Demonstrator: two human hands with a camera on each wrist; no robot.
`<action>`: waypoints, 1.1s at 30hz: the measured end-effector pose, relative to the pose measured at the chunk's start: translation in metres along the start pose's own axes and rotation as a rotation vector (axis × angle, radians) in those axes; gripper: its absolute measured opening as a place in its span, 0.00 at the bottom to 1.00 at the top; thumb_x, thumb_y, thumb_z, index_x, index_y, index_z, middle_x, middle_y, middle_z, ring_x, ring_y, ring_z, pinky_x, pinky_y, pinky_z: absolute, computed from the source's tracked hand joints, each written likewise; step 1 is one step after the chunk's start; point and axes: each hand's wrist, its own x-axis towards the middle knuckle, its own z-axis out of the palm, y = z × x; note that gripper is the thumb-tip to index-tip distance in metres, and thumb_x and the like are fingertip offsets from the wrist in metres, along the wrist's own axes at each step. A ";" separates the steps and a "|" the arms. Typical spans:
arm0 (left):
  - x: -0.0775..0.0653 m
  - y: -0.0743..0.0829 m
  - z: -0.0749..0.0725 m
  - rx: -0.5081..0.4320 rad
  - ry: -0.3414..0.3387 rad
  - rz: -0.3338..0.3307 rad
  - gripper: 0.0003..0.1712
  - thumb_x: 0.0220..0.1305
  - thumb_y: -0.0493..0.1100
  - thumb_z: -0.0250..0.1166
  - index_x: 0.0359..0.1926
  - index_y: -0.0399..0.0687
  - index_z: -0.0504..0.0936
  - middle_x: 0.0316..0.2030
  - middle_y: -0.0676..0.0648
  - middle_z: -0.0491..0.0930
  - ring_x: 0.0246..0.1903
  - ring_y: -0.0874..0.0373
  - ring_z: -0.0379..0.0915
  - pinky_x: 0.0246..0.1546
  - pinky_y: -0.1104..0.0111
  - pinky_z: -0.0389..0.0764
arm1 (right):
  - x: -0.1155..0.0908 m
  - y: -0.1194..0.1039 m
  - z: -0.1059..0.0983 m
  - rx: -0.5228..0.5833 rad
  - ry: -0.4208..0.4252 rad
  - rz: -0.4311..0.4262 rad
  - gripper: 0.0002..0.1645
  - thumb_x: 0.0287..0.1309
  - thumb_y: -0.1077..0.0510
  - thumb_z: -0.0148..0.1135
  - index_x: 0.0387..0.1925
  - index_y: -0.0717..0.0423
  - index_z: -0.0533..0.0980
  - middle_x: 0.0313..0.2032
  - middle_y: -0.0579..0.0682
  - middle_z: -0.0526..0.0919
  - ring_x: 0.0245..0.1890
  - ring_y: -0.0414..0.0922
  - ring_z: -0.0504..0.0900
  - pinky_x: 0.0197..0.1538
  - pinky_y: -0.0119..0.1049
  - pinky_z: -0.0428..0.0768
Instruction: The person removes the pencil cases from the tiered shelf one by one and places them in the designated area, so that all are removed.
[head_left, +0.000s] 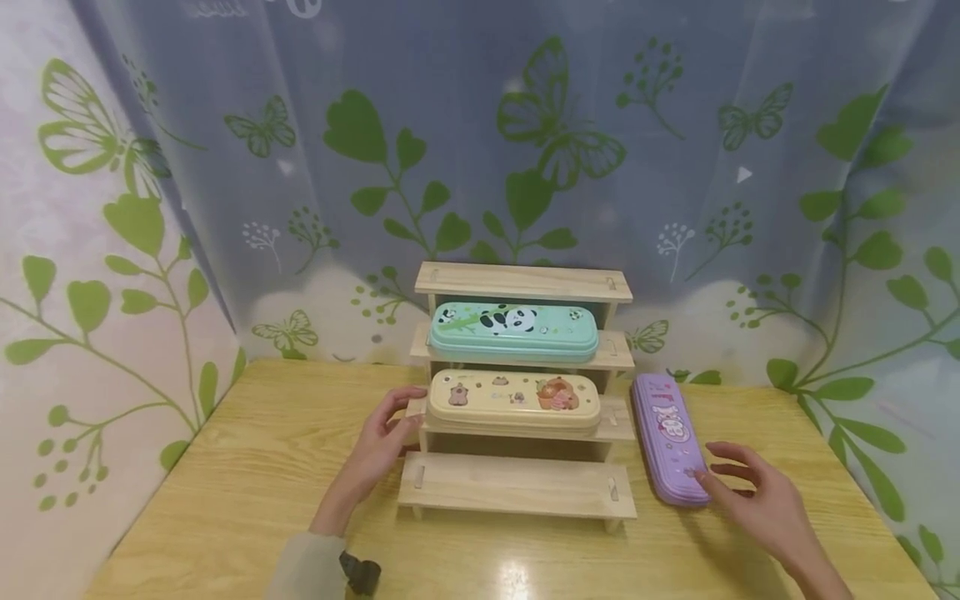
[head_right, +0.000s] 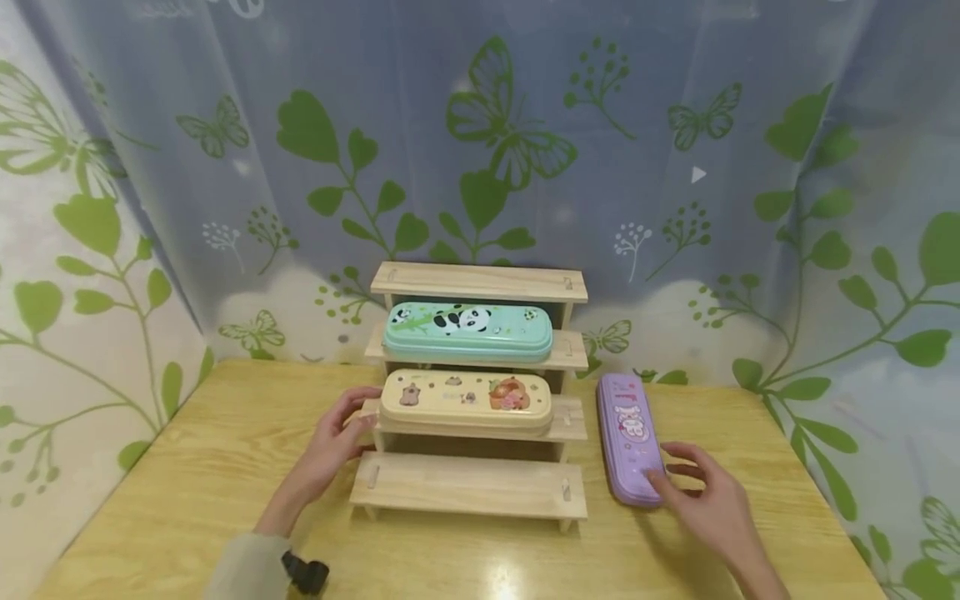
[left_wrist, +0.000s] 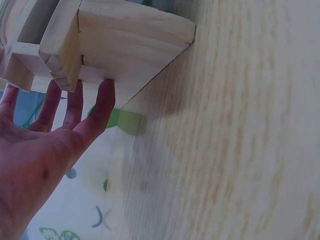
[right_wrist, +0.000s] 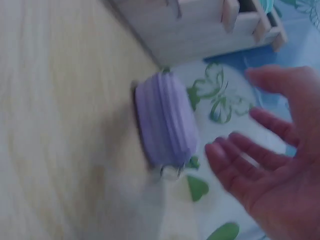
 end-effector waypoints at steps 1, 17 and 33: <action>0.000 0.000 -0.001 0.002 0.001 0.002 0.20 0.76 0.43 0.56 0.65 0.58 0.73 0.71 0.44 0.66 0.58 0.42 0.76 0.48 0.54 0.86 | 0.001 -0.005 0.002 0.029 0.025 -0.049 0.26 0.62 0.53 0.72 0.58 0.58 0.77 0.48 0.19 0.78 0.42 0.18 0.78 0.38 0.22 0.83; 0.005 0.000 0.001 -0.028 0.006 0.028 0.19 0.75 0.38 0.55 0.64 0.52 0.73 0.65 0.40 0.69 0.49 0.48 0.80 0.45 0.55 0.88 | 0.022 -0.065 0.027 0.340 0.032 -0.341 0.24 0.55 0.75 0.69 0.55 0.70 0.76 0.49 0.29 0.83 0.49 0.30 0.84 0.46 0.23 0.84; 0.004 -0.001 0.001 -0.039 0.007 0.028 0.19 0.74 0.37 0.55 0.63 0.52 0.73 0.64 0.39 0.70 0.49 0.49 0.81 0.45 0.57 0.88 | 0.038 -0.099 0.055 0.458 -0.023 -0.413 0.26 0.56 0.74 0.69 0.57 0.71 0.75 0.52 0.55 0.82 0.52 0.38 0.85 0.51 0.27 0.84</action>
